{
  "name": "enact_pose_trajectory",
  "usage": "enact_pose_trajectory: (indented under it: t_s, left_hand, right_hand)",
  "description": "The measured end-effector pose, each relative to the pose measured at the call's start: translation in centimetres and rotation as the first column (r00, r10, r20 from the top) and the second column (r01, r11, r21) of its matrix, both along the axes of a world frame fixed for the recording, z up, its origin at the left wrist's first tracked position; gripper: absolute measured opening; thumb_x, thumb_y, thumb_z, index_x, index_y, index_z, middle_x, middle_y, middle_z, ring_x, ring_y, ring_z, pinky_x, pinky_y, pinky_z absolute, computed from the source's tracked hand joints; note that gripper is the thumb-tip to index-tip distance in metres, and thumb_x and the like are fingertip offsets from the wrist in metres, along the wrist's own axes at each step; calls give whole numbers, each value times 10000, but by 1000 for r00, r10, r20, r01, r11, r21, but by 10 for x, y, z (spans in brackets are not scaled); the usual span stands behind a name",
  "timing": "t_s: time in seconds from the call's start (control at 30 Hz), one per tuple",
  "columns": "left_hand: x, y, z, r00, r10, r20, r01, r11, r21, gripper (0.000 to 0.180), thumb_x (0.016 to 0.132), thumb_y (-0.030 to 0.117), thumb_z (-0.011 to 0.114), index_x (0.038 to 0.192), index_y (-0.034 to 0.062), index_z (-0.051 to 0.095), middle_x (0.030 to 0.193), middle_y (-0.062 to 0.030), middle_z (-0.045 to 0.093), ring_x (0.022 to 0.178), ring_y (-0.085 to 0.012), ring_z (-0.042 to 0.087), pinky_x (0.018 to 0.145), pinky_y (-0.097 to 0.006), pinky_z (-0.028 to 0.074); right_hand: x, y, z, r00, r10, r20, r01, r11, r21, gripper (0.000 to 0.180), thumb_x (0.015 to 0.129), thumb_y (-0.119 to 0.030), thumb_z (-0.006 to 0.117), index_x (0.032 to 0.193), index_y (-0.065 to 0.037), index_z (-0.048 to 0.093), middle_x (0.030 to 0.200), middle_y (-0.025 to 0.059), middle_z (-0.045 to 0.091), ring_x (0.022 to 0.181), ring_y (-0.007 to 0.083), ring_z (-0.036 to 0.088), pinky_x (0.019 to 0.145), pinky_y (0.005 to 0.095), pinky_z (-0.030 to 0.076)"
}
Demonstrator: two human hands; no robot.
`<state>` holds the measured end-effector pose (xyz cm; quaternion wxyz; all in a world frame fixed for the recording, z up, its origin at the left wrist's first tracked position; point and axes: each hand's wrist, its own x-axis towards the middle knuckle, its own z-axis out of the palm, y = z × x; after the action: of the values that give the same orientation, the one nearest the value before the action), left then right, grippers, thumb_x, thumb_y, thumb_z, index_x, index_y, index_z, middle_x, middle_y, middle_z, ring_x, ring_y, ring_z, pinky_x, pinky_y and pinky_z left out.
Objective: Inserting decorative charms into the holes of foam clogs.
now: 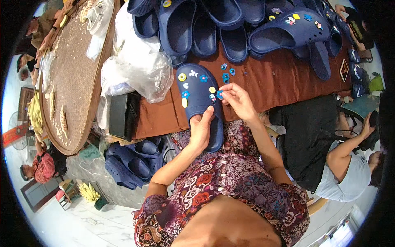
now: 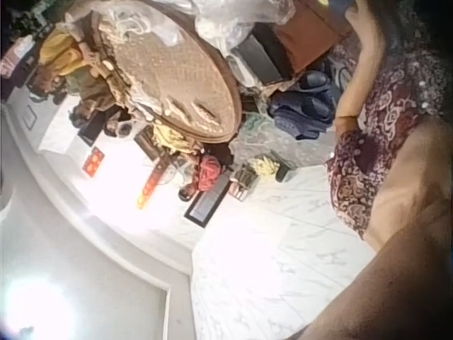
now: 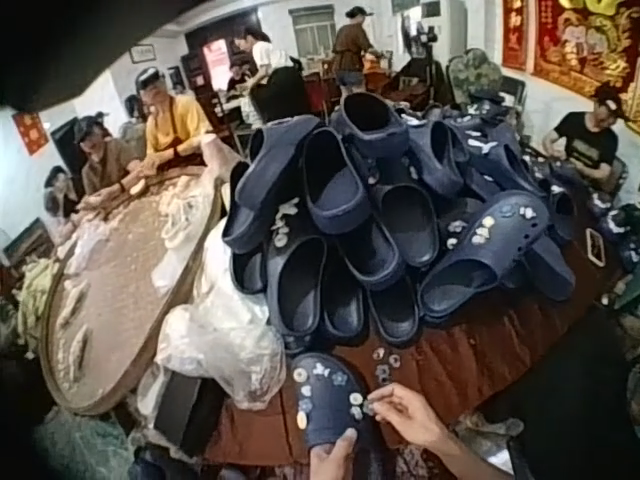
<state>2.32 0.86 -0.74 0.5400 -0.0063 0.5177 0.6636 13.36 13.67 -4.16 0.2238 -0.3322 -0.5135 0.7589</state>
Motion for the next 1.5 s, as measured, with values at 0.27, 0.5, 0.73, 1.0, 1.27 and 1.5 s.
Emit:
enact_pose_trajectory:
  t_s: [0.27, 0.5, 0.73, 1.0, 1.27, 1.5]
  left_hand:
    - [2, -2, 2, 999, 53, 5, -53, 998, 46, 250, 968, 137, 613, 1158, -24, 590, 1077, -67, 666, 938, -123, 630, 870, -282, 498]
    - [-2, -5, -4, 999, 3, 32, -3, 1000, -3, 137, 941, 121, 636, 1045, 33, 623, 1053, -37, 655, 972, -136, 622, 934, -369, 471]
    - [0, -3, -2, 999, 45, 1, -45, 998, -35, 146, 931, 111, 648, 1044, 23, 618, 1013, -36, 655, 908, -128, 629, 879, -348, 491]
    - [0, -8, -12, 999, 21, -25, -21, 1000, -23, 250, 927, 138, 671, 1113, -17, 611, 1012, -42, 671, 855, -90, 622, 781, -249, 499]
    - [-1, -7, -11, 999, 0, -45, -1, 1000, -18, 227, 941, 128, 635, 1134, 13, 608, 1058, -37, 658, 935, -127, 626, 859, -333, 493]
    - [-2, -9, -16, 1000, -3, -5, 3, 1000, -25, 178, 937, 129, 646, 1078, 24, 621, 1039, -29, 660, 929, -126, 624, 875, -361, 495]
  right_hand:
    - [6, -16, 12, 993, 112, 36, -112, 994, 4, 149, 992, -130, 568, 1085, -22, 611, 958, 2, 651, 879, 67, 605, 767, 226, 490]
    - [3, -1, 12, 914, -76, 398, -148, 852, 502, 130, 942, -115, 597, 1039, -31, 612, 865, 70, 644, 764, 158, 628, 683, 303, 498]
    - [-5, -6, 21, 874, -318, 368, -46, 699, 714, 190, 897, -162, 677, 1050, -51, 658, 878, 102, 622, 719, 224, 637, 650, 337, 507]
    - [-20, -21, 12, 970, -138, 200, 68, 944, 321, 167, 867, -71, 728, 1013, 0, 689, 916, 46, 624, 811, 95, 647, 660, 222, 507]
    - [-11, -13, -6, 975, -183, 125, 119, 907, 404, 128, 906, -66, 676, 1020, -10, 694, 950, 58, 640, 820, 124, 655, 693, 239, 511]
    - [7, 46, -9, 825, -459, 330, 43, 633, 773, 142, 939, -110, 590, 1053, -85, 670, 913, 108, 626, 724, 237, 639, 679, 347, 508]
